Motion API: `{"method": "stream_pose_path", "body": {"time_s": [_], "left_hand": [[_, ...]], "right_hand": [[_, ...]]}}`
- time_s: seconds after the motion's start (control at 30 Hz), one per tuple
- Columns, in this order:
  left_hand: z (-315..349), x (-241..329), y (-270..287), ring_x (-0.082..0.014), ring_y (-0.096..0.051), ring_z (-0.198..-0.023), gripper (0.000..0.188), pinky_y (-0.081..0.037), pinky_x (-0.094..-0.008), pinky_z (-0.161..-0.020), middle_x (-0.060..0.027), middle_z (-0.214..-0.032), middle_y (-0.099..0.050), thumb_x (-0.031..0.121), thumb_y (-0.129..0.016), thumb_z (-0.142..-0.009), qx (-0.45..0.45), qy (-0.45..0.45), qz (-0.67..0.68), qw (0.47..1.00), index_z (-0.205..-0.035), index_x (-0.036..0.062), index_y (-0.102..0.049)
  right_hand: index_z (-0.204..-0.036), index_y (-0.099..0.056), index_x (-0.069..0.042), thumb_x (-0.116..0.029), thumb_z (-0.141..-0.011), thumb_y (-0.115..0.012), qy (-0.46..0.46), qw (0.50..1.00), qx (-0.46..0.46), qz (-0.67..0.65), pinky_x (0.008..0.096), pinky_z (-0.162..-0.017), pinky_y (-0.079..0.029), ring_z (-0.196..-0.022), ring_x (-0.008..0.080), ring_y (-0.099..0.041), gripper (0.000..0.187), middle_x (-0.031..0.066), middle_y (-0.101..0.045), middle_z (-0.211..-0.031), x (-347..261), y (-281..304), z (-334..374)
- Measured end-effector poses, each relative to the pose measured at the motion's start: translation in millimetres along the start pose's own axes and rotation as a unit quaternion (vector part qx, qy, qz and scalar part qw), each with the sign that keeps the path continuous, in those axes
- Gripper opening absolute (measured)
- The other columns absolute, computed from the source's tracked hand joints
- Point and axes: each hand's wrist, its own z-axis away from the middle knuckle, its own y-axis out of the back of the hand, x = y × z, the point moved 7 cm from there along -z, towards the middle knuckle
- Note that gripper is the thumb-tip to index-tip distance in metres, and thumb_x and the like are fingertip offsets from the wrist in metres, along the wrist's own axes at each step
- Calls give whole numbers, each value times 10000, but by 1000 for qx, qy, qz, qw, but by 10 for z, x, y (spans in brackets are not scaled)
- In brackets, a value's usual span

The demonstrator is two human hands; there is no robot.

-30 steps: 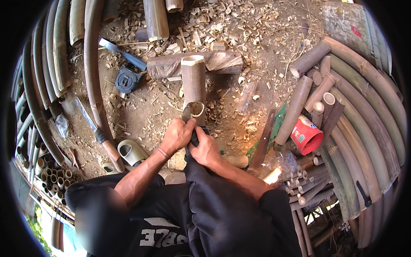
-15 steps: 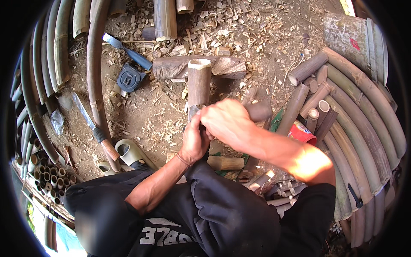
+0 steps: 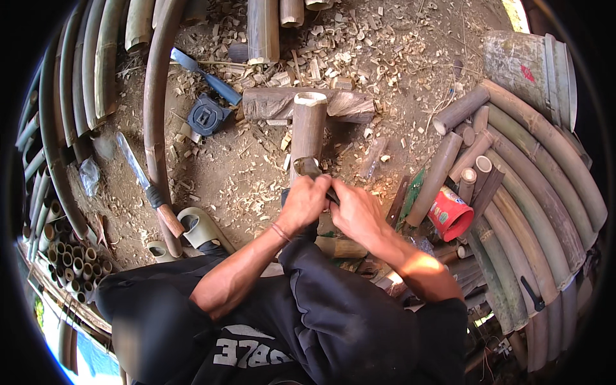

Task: The person sits on the ground and uses a knife and a wooden mallet to sharpen the end of a bamboo pole. They repeatedly strike the knife blade against the bamboo to create a tapered point, then use a small file to smooth the cut surface. The process is repeated for a second bamboo pole.

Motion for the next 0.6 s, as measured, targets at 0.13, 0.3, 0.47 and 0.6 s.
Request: {"method": "stream_pose_path", "body": {"time_s": [0.13,0.3,0.47,0.6], "left_hand": [[20,-218,-25,-223,-580,-581,537,-452,-368,-575,-130,-621,-614,405,-437,-957,-14,39,218,975,-678,-17,-617],[-14,-271,-209,-176,-533,-609,463,-422,-329,-601,-56,-653,-556,453,-408,-1000,-51,26,578,814,-827,64,-592],[72,-213,-305,-180,-564,-739,578,-460,-348,-698,-65,-829,-606,582,-353,-992,-168,47,637,750,-1128,56,-552],[345,-228,-227,-211,-597,-886,696,-485,-355,-824,-123,-1041,-618,587,-485,-954,-217,4,346,913,-1332,5,-445]], "right_hand": [[-979,-627,-10,-112,-792,-644,94,976,-35,194,420,-587,-553,-658,348,-688,213,208,-673,-713,-302,188,-209],[-788,-702,-56,-162,-766,-684,204,919,-168,294,386,-584,-554,-671,273,-708,110,106,-703,-714,-662,191,-541],[-771,-734,-111,-244,-747,-702,240,858,-212,402,398,-577,-549,-659,272,-705,139,91,-707,-700,-735,177,-907],[-740,-687,-66,-280,-846,-615,147,941,-158,261,398,-599,-539,-682,310,-699,249,156,-692,-705,-211,145,-547]]}}
